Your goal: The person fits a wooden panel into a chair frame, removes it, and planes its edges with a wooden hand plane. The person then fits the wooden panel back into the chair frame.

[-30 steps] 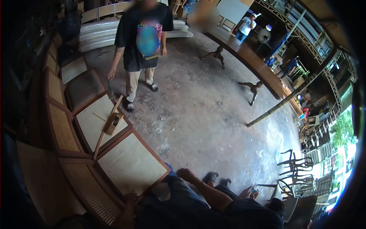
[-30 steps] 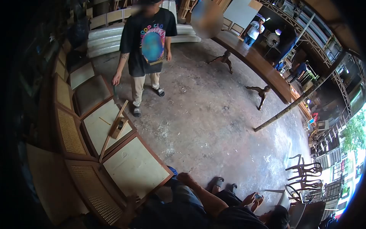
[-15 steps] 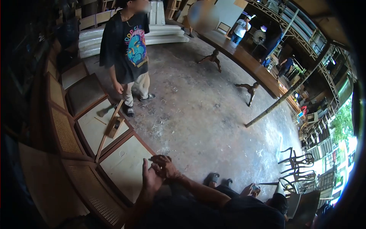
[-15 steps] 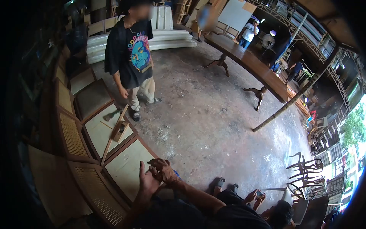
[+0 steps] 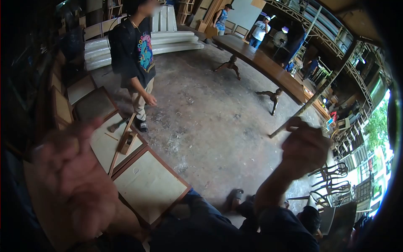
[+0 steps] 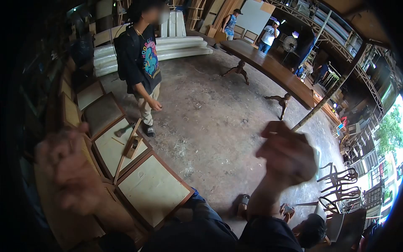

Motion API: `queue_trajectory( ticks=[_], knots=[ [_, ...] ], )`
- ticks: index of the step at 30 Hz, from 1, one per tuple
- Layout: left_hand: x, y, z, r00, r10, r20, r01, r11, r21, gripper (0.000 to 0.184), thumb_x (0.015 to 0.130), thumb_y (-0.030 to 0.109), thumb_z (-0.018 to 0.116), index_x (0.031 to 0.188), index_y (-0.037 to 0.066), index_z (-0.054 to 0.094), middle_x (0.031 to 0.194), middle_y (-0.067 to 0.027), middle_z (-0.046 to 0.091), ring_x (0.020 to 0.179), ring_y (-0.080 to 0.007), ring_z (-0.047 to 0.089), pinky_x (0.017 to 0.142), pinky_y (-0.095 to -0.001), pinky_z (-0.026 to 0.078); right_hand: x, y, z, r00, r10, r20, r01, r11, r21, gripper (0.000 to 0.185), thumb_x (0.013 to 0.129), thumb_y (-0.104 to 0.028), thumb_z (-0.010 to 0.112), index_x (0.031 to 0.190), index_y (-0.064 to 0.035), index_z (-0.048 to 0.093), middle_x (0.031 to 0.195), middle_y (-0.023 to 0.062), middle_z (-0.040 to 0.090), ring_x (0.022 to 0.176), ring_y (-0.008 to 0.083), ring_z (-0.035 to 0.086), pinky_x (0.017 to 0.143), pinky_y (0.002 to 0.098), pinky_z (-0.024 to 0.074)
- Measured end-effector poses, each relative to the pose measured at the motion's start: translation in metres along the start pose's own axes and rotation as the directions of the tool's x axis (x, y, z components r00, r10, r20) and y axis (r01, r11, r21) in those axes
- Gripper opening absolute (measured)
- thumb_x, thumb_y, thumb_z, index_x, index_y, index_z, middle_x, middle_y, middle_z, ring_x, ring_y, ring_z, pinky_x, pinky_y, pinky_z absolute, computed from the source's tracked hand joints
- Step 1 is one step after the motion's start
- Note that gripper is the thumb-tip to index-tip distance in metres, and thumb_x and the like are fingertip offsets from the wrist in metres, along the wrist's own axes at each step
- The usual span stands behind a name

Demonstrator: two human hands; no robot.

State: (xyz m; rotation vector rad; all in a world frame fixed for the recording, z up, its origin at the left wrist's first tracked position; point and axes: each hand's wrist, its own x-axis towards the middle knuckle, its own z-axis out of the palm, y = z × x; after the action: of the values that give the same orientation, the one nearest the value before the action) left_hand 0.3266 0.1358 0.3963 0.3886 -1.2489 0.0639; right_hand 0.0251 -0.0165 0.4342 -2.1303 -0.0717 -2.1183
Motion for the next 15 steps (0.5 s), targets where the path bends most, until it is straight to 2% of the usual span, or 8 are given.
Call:
queue_trajectory(
  ticks=[1, 3, 6, 10, 15],
  knots=[
    [0.007, 0.011, 0.002, 0.998, 0.047, -0.030, -0.046, 0.998, 0.044, 0.091, 0.081, 0.065, 0.065, 0.138, -0.001, 0.041, 0.126, -0.0135, 0.052, 0.118, -0.0351, 0.051, 0.105, -0.0606, 0.033, 0.017, -0.012, -0.006, 0.997, -0.078, -0.018, 0.079, 0.996, 0.052, 0.019, 0.094, -0.010, 0.057, 0.101, 0.0075, 0.061, 0.068, 0.0148, 0.063, 0.057, 0.0213, 0.061, 0.058, 0.0428, 0.0531],
    [0.019, 0.027, 0.006, 0.988, 0.143, -0.055, -0.136, 0.985, 0.107, 0.087, 0.083, 0.062, 0.065, 0.139, 0.001, 0.041, 0.126, -0.0116, 0.052, 0.118, -0.0341, 0.051, 0.105, -0.0609, 0.033, 0.041, -0.038, -0.017, 0.985, -0.154, 0.080, 0.141, 0.980, 0.142, 0.019, 0.094, -0.010, 0.057, 0.102, 0.0073, 0.061, 0.069, 0.0149, 0.062, 0.058, 0.0213, 0.061, 0.059, 0.0425, 0.0527],
    [0.023, 0.025, 0.013, 0.985, 0.173, -0.026, -0.170, 0.981, 0.098, 0.086, 0.083, 0.062, 0.065, 0.139, 0.001, 0.041, 0.126, -0.0114, 0.052, 0.118, -0.0336, 0.051, 0.104, -0.0603, 0.033, 0.063, -0.058, -0.025, 0.961, -0.166, 0.221, 0.118, 0.969, 0.216, 0.021, 0.094, -0.011, 0.057, 0.103, 0.0071, 0.060, 0.071, 0.0150, 0.062, 0.059, 0.0213, 0.060, 0.060, 0.0421, 0.0520],
    [0.017, 0.020, 0.023, 0.987, 0.161, 0.004, -0.161, 0.985, 0.060, 0.086, 0.083, 0.061, 0.065, 0.139, 0.001, 0.041, 0.126, -0.0110, 0.052, 0.117, -0.0330, 0.051, 0.103, -0.0596, 0.034, 0.073, -0.067, -0.029, 0.929, -0.130, 0.346, 0.046, 0.969, 0.241, 0.022, 0.094, -0.012, 0.057, 0.106, 0.0069, 0.059, 0.073, 0.0151, 0.062, 0.061, 0.0212, 0.059, 0.062, 0.0415, 0.0510],
    [0.004, 0.019, 0.042, 0.996, 0.068, 0.062, -0.068, 0.998, 0.007, 0.085, 0.084, 0.060, 0.065, 0.140, 0.001, 0.040, 0.126, -0.0106, 0.052, 0.117, -0.0321, 0.051, 0.102, -0.0586, 0.034, 0.079, -0.068, -0.032, 0.910, -0.091, 0.403, -0.012, 0.969, 0.247, 0.025, 0.093, -0.013, 0.057, 0.108, 0.0065, 0.057, 0.075, 0.0153, 0.061, 0.063, 0.0212, 0.058, 0.064, 0.0408, 0.0499]
  ],
)
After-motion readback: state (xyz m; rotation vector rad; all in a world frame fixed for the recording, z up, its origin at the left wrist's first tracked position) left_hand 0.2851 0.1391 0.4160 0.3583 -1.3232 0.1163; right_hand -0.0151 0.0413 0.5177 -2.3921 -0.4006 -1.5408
